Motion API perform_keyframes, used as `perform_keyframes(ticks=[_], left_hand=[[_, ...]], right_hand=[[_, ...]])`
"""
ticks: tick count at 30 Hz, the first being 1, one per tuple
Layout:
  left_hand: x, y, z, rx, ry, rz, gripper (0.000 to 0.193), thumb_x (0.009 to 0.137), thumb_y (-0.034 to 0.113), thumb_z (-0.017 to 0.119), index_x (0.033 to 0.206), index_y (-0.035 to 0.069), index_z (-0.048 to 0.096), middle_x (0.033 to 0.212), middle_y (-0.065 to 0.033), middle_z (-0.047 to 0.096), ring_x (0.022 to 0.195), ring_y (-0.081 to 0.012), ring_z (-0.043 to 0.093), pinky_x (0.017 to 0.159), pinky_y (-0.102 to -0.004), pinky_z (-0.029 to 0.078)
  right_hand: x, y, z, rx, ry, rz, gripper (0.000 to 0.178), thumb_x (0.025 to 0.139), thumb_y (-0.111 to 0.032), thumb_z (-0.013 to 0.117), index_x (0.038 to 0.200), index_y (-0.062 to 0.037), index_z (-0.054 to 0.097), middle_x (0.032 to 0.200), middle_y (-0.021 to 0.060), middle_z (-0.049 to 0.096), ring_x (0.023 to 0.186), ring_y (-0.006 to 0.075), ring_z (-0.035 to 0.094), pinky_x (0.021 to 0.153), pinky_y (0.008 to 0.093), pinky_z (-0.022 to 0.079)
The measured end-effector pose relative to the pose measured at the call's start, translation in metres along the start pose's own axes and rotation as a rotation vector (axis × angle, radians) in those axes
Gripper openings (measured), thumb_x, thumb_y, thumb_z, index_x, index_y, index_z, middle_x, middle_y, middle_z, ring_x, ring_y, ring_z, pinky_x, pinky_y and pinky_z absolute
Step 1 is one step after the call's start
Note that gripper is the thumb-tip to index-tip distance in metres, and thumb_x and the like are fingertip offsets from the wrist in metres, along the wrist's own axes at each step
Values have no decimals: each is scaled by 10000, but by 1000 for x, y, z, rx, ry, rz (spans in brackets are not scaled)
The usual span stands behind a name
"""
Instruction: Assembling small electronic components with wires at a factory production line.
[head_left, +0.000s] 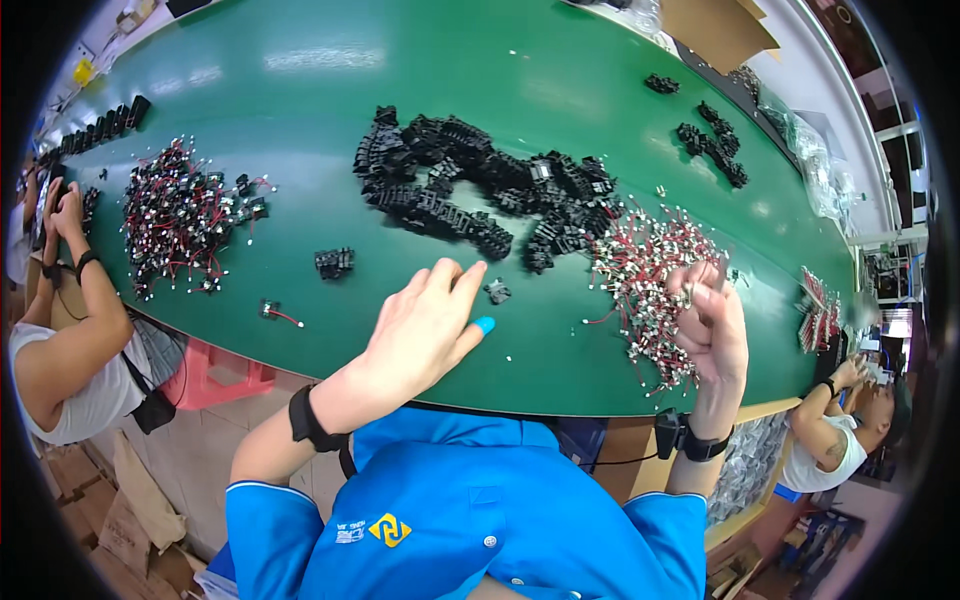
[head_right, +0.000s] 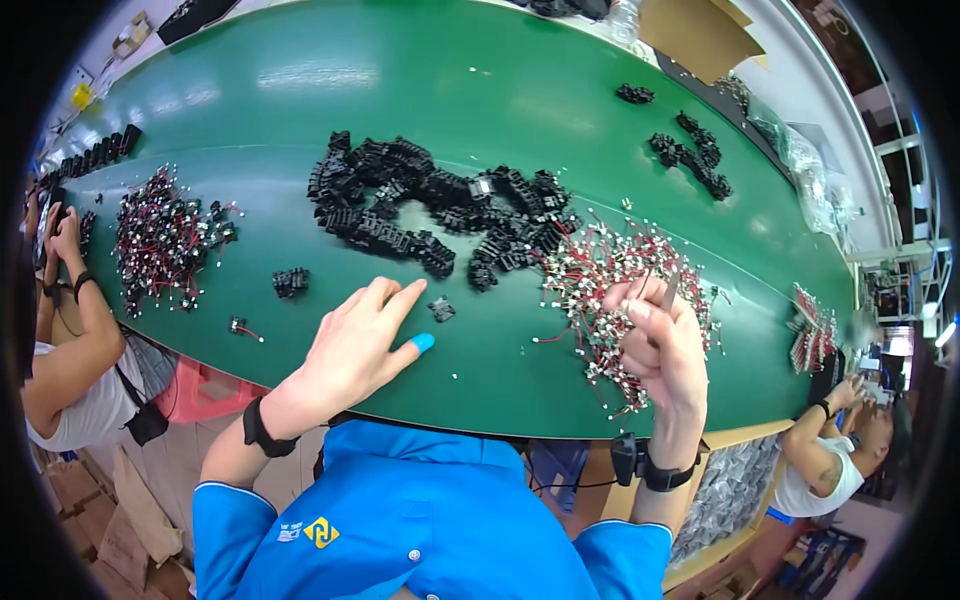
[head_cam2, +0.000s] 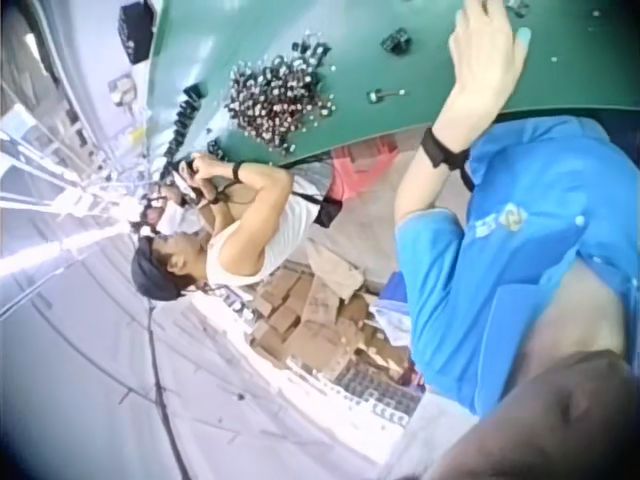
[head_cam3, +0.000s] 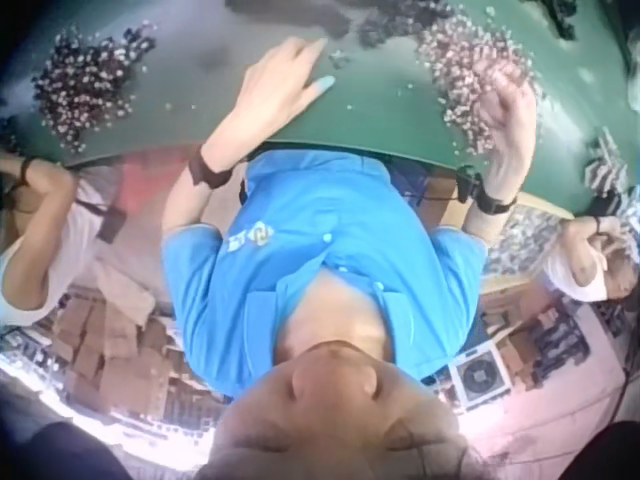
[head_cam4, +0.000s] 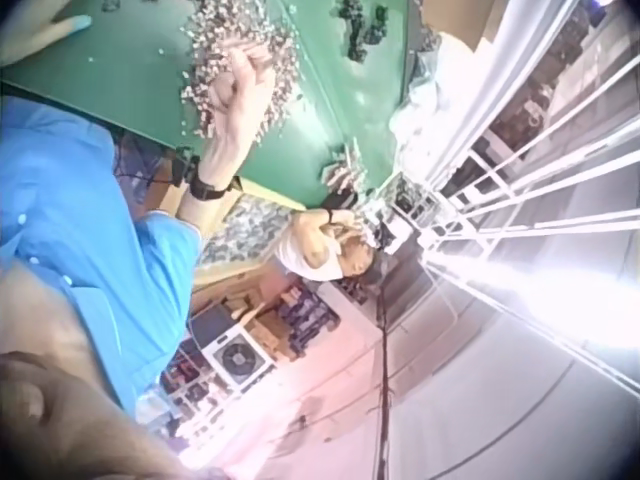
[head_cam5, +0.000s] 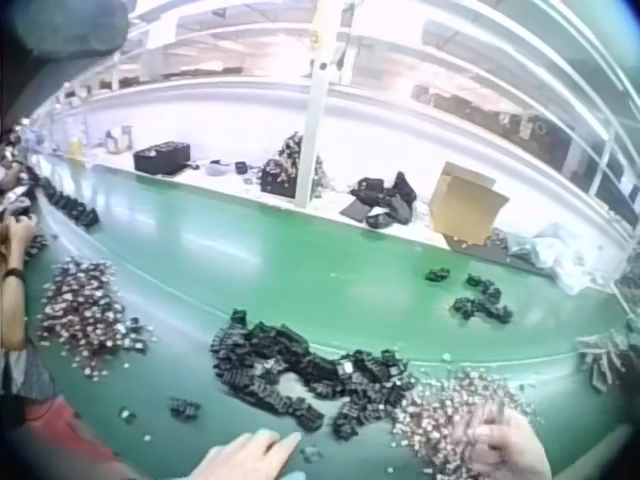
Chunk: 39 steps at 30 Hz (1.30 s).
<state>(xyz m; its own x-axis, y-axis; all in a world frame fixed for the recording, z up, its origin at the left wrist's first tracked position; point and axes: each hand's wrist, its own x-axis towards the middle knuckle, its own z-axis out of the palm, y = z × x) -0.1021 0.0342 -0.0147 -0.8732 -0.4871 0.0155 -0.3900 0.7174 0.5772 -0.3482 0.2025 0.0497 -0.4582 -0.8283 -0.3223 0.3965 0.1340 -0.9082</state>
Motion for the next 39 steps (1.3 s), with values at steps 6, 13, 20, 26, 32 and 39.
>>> perform_keyframes(ticks=[6, 13, 20, 26, 32, 39], left_hand=[[19, 10, 23, 76, -22, 6, 327, 767, 141, 642, 1065, 29, 570, 979, -107, 520, 929, -285, 549, 727, -386, 482], [25, 4, 22, -109, 74, 27, 222, 726, 22, 647, 936, 44, 580, 917, -101, 570, 740, -213, 591, 622, -329, 495], [-12, 44, -18, -1297, -167, -359, 334, 822, -32, 544, 1156, -25, 551, 923, -81, 584, 745, -124, 621, 555, -238, 535], [-27, 45, -25, -1446, -457, -375, 377, 875, 8, 510, 1249, -34, 485, 990, -124, 628, 850, -210, 661, 692, -256, 552], [-30, 47, -29, -1414, -441, -403, 404, 922, 18, 454, 1323, -1, 413, 1065, -131, 613, 897, -248, 657, 691, -268, 559], [-32, 44, -29, -1452, -428, -371, 384, 953, 82, 435, 1330, 9, 407, 1186, -160, 543, 925, -268, 649, 702, -282, 564]], right_hand=[[-30, 19, 22, 112, -136, 227, 220, 807, -53, 610, 1009, 27, 579, 898, 93, 631, 404, -9, 304, 338, 162, 210], [-30, 40, 40, 179, -140, 140, 120, 824, -56, 633, 915, 21, 634, 921, 89, 636, 464, -2, 356, 380, 156, 223], [-43, 51, 61, -63, -149, -112, 112, 776, -8, 664, 876, 24, 626, 906, 91, 587, 734, 94, 545, 592, 194, 423], [-49, 56, 77, -102, -134, -259, 115, 791, 41, 650, 904, 34, 630, 951, 119, 605, 809, 135, 610, 651, 215, 493], [-50, 65, 82, -344, -65, -466, 168, 740, 46, 700, 899, 10, 656, 882, 128, 648, 754, 126, 624, 545, 192, 455], [-48, 65, 83, -472, -53, -559, 201, 711, 36, 729, 894, -9, 657, 855, 112, 657, 670, 99, 616, 466, 176, 413]])
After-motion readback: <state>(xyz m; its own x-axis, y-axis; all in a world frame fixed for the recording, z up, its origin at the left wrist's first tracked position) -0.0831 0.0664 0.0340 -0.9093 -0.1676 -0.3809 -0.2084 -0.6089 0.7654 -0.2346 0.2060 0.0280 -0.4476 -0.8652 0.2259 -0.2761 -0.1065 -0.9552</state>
